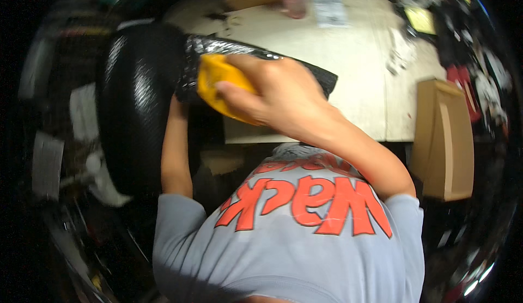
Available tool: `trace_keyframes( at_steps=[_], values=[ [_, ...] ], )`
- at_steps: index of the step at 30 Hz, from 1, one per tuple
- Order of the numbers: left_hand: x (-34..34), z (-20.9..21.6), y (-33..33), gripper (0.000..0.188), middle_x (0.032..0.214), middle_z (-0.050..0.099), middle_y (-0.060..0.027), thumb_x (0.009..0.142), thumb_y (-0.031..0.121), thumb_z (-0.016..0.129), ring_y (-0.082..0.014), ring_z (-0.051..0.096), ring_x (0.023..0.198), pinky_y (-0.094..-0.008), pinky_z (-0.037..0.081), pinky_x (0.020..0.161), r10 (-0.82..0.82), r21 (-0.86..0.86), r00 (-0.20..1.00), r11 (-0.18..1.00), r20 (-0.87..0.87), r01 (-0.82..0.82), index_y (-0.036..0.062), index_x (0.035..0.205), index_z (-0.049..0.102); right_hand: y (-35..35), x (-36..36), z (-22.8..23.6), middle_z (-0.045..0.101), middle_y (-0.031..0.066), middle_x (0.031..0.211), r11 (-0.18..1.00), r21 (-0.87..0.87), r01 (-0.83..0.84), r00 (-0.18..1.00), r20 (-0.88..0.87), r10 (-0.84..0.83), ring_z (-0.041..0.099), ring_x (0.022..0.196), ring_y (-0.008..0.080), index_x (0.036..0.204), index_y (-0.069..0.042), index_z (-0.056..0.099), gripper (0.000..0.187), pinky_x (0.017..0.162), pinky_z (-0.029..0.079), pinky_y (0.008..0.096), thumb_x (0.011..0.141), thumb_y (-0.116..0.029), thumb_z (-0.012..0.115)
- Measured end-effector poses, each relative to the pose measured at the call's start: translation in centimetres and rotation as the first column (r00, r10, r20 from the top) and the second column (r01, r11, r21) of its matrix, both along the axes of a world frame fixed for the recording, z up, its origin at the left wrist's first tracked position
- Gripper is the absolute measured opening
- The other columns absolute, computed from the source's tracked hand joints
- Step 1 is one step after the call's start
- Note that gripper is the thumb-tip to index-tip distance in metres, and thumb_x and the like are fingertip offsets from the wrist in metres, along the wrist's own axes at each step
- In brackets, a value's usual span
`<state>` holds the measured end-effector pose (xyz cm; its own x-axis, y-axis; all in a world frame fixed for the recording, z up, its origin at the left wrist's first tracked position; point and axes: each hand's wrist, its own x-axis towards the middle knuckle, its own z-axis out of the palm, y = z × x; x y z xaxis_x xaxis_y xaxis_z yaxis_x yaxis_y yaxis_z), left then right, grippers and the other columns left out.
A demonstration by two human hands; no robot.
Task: The person assembles a cardboard box, places a pair of white sandals inside with tissue paper, and closes the box. They then wrap the box in black bubble wrap, secure it with tape, and affix a shipping label. The person handles multiple boxes and packaging materials on a cluttered workbench.
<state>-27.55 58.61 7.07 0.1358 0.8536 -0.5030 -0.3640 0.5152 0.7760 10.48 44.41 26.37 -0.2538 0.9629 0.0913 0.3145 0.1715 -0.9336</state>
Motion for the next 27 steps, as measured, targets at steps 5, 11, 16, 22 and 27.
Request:
trace_keyframes(
  at_steps=[5,11,16,22,27],
  values=[
    [6.8,2.3,2.4,0.078,0.121,0.060,-0.0167,0.089,0.067,0.042,-0.0265,0.056,0.115,-0.0386,0.040,0.102,-0.291,0.012,0.903,0.951,-0.316,0.310,-0.0009,0.127,0.054,3.4,-2.3,-3.9,0.063,0.0257,0.070,0.985,0.145,0.097,0.975,0.187,-0.123,0.065,0.067,0.0399,0.085,0.003,0.066,0.037,0.064,0.052,0.0456,0.084,-0.034,0.059],
    [15.6,2.2,3.0,0.091,0.116,0.060,-0.0264,0.087,0.073,0.034,-0.0345,0.056,0.112,-0.0394,0.041,0.094,-0.247,-0.058,0.358,0.884,-0.900,0.464,-0.0092,0.116,0.058,3.9,-2.1,-7.2,0.065,0.0229,0.074,0.993,-0.016,0.115,0.960,0.259,-0.107,0.065,0.070,0.0384,0.108,0.000,0.063,0.046,0.066,0.052,0.0456,0.087,-0.040,0.059],
    [15.8,0.9,2.5,0.094,0.105,0.062,-0.0303,0.086,0.076,0.030,-0.0378,0.058,0.107,-0.0422,0.041,0.092,-0.151,-0.021,0.236,0.879,-0.960,0.477,-0.0116,0.105,0.061,-5.5,8.2,-5.0,0.070,0.0133,0.080,0.974,-0.207,0.090,0.996,-0.008,-0.094,0.068,0.069,0.0160,0.123,-0.001,0.058,0.049,0.067,0.054,0.0317,0.090,-0.037,0.061],
    [17.2,2.1,1.8,0.086,0.115,0.060,-0.0297,0.089,0.070,0.033,-0.0403,0.055,0.114,-0.0444,0.040,0.097,-0.011,0.036,0.102,0.891,-0.995,0.454,-0.0071,0.119,0.057,-16.1,16.4,-3.6,0.069,0.0134,0.079,0.832,-0.404,0.381,0.911,0.317,-0.263,0.065,0.066,0.0145,0.122,-0.002,0.060,0.039,0.067,0.052,0.0299,0.090,-0.025,0.059],
    [25.9,6.1,-6.6,0.082,0.141,0.035,-0.0297,0.087,0.059,0.051,-0.0425,0.028,0.135,-0.0581,0.022,0.107,0.431,0.339,0.083,0.563,-0.899,0.754,-0.0011,0.141,0.036,-15.9,15.8,-4.2,0.065,0.0212,0.073,0.842,-0.381,0.381,0.887,0.409,-0.216,0.066,0.060,0.0261,0.121,-0.001,0.059,0.043,0.063,0.051,0.0333,0.089,-0.030,0.060]
  ],
)
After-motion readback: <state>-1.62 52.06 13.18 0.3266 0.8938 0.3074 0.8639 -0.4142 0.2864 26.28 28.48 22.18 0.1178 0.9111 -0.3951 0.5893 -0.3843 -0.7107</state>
